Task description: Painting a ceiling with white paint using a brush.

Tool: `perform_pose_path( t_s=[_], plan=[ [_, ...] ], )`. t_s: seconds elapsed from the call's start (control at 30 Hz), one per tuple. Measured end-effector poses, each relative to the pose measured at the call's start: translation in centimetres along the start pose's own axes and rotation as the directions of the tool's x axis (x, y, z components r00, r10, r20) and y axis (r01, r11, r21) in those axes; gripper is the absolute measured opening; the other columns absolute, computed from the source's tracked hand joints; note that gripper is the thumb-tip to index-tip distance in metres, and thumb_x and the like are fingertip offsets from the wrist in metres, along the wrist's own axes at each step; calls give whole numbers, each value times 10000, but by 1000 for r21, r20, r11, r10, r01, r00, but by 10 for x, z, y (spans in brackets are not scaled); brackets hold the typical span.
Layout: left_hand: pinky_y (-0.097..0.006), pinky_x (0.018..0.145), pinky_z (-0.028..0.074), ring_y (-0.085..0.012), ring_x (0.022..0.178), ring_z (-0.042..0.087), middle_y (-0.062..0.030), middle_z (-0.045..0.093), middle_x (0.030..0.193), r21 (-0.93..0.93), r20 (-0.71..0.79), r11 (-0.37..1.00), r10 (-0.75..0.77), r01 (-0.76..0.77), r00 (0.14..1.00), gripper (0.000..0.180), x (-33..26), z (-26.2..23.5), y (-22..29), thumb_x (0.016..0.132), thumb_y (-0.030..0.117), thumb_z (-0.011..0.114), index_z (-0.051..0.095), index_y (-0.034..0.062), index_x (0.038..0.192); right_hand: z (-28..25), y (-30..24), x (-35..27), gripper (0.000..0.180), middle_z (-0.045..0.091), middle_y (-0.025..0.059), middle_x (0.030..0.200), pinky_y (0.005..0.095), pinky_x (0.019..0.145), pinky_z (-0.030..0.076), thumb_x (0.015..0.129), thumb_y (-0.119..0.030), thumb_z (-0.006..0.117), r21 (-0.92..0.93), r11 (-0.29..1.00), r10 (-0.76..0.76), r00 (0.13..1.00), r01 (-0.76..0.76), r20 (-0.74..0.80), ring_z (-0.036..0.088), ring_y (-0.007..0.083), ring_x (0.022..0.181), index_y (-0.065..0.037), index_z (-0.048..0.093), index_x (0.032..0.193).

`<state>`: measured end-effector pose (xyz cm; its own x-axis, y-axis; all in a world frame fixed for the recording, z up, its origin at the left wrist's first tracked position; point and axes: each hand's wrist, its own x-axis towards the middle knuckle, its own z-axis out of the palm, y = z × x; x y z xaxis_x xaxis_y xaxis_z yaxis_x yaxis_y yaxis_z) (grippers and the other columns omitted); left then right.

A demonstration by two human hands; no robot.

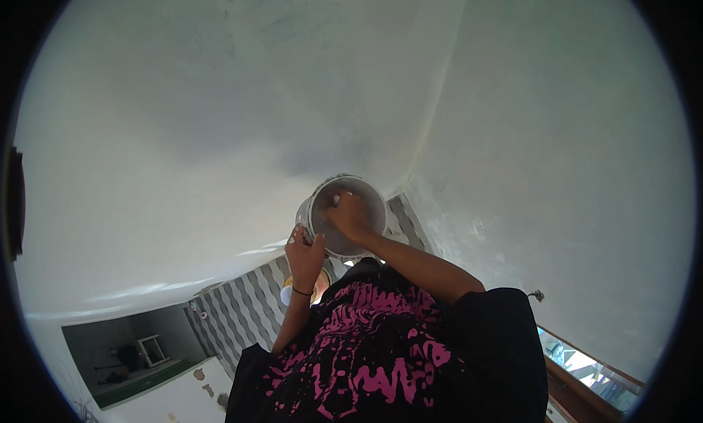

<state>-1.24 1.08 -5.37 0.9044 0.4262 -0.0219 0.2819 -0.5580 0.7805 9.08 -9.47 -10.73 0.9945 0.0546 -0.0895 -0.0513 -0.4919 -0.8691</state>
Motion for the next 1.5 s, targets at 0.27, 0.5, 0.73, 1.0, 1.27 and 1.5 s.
perform_pose_path(
  t_s=[0.27,0.5,0.73,1.0,1.27,1.5],
  plan=[
    [-396,574,521,-193,553,593,-165,594,698,102,-115,975,210,-199,971,321,4,2,-5,775,154,673,562,-118,905,-10,10,-5,215,709,187,854,412,765,572,726,-109,688,316,949,-94,937,-19,336,711,314,810,-9,698,916],
    [-294,461,567,-98,553,524,-18,471,693,-480,135,851,-165,211,977,200,0,0,8,848,35,602,414,41,780,-128,-5,-19,165,666,128,928,335,707,630,838,19,654,643,682,10,884,-348,467,697,220,798,29,667,1002],
    [-274,415,516,-71,549,502,-5,437,658,-559,161,816,-69,149,984,236,8,-3,3,836,49,640,420,26,754,-171,-9,-27,165,667,142,914,367,711,620,901,-67,596,821,530,-38,960,-215,276,704,273,774,49,640,1010],
    [-307,414,527,-97,532,485,-16,416,662,-509,167,861,77,19,983,260,2,-16,-2,845,51,664,429,17,738,-173,9,-57,100,644,135,983,456,730,630,904,-65,608,935,346,-40,994,-78,97,706,278,811,17,614,959],
    [-265,452,464,-56,541,457,15,447,647,-595,282,794,61,124,958,262,1,-23,8,808,35,644,408,75,700,-249,-82,-56,108,639,121,977,406,831,604,925,-77,590,933,235,-111,962,271,-251,695,269,855,14,604,981],
    [-293,397,478,-89,515,488,-5,430,615,-560,244,827,99,57,965,292,18,-2,-26,795,47,652,386,59,676,-340,-205,-19,133,609,117,964,382,866,588,942,-79,595,642,216,-298,676,736,-674,670,249,865,40,592,999]
  ],
)
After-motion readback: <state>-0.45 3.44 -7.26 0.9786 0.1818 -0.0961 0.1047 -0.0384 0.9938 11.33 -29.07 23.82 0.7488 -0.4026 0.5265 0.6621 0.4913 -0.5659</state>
